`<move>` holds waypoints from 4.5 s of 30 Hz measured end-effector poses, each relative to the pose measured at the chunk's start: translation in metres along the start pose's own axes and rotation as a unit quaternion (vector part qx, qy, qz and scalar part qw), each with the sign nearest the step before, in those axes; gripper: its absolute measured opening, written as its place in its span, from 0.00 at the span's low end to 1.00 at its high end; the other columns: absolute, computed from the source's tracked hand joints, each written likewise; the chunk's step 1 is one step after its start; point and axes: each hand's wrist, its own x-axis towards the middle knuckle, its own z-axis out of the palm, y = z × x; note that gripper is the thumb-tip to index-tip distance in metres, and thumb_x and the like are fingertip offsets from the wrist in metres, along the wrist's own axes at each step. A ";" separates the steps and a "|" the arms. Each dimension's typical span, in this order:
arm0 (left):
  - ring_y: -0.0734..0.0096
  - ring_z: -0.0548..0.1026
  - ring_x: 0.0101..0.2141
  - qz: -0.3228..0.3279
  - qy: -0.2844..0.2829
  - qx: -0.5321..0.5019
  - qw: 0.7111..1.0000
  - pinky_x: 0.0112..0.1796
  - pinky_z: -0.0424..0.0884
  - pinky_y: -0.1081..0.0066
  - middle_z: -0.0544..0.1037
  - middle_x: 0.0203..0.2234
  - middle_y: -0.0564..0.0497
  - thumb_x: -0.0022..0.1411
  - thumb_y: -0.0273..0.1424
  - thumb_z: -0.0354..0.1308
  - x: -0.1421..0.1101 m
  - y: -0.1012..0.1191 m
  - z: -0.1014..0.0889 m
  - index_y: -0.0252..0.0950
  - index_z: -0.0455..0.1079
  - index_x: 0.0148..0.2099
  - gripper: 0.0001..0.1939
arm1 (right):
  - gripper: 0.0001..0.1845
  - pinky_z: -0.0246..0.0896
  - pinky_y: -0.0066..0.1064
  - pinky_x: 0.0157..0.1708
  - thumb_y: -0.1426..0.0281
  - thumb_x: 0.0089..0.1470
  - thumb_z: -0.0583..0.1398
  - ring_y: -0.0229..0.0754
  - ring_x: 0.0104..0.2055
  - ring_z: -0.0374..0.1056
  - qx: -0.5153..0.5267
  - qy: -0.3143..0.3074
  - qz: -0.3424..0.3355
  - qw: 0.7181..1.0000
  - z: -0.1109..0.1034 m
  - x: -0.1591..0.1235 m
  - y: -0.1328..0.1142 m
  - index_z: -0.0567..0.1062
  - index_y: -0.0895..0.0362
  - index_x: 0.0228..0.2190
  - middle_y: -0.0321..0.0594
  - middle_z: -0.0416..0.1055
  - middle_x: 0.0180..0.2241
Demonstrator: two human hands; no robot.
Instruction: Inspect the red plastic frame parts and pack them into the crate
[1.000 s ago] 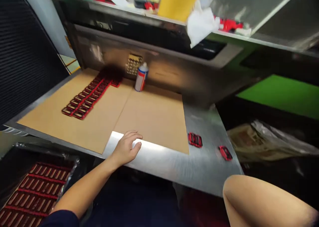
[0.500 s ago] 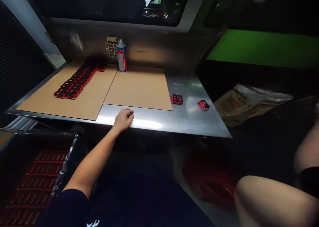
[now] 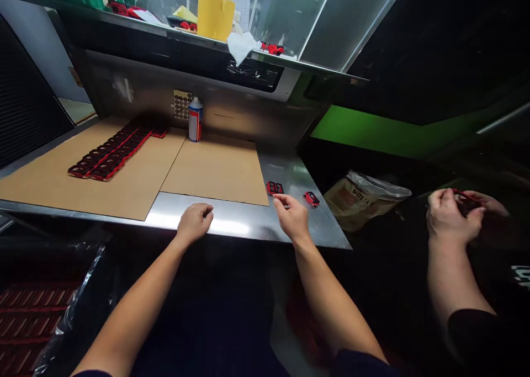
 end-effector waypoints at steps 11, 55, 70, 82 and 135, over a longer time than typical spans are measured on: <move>0.52 0.76 0.54 -0.011 0.003 -0.036 0.999 0.58 0.69 0.49 0.82 0.45 0.45 0.62 0.34 0.55 0.001 0.001 -0.001 0.40 0.76 0.42 0.11 | 0.15 0.60 0.43 0.52 0.61 0.58 0.59 0.59 0.58 0.58 -0.046 0.014 0.120 0.992 0.055 0.081 0.022 0.77 0.53 0.44 0.53 0.68 0.51; 0.82 0.70 0.18 -0.487 -0.074 -0.593 0.637 0.18 0.62 0.82 0.75 0.23 0.57 0.47 0.30 0.71 -0.150 0.045 0.009 0.33 0.70 0.33 0.14 | 0.40 0.59 0.51 0.65 0.72 0.46 0.70 0.54 0.65 0.63 0.435 -0.311 -0.129 0.835 0.062 -0.175 -0.058 0.67 0.50 0.60 0.47 0.69 0.60; 0.76 0.70 0.26 -0.338 -0.158 -0.559 0.740 0.29 0.65 0.76 0.75 0.29 0.51 0.61 0.41 0.64 -0.165 0.047 -0.009 0.34 0.72 0.46 0.16 | 0.42 0.64 0.47 0.62 0.70 0.48 0.73 0.52 0.60 0.69 0.468 -0.342 -0.085 0.810 0.066 -0.177 -0.051 0.66 0.46 0.62 0.43 0.69 0.61; 0.75 0.68 0.26 -0.335 -0.184 -0.495 0.780 0.30 0.64 0.75 0.74 0.28 0.52 0.64 0.44 0.60 -0.164 0.046 -0.014 0.34 0.72 0.46 0.18 | 0.42 0.63 0.48 0.63 0.68 0.47 0.74 0.53 0.62 0.68 0.482 -0.356 -0.067 0.798 0.070 -0.181 -0.048 0.67 0.46 0.62 0.44 0.68 0.62; 0.63 0.78 0.49 -0.111 -0.152 -0.202 0.961 0.46 0.77 0.68 0.78 0.51 0.45 0.64 0.27 0.62 -0.167 0.052 -0.022 0.44 0.72 0.61 0.24 | 0.12 0.69 0.39 0.39 0.57 0.59 0.65 0.46 0.37 0.72 0.548 -0.369 0.019 0.750 0.048 -0.174 -0.050 0.82 0.51 0.37 0.40 0.75 0.35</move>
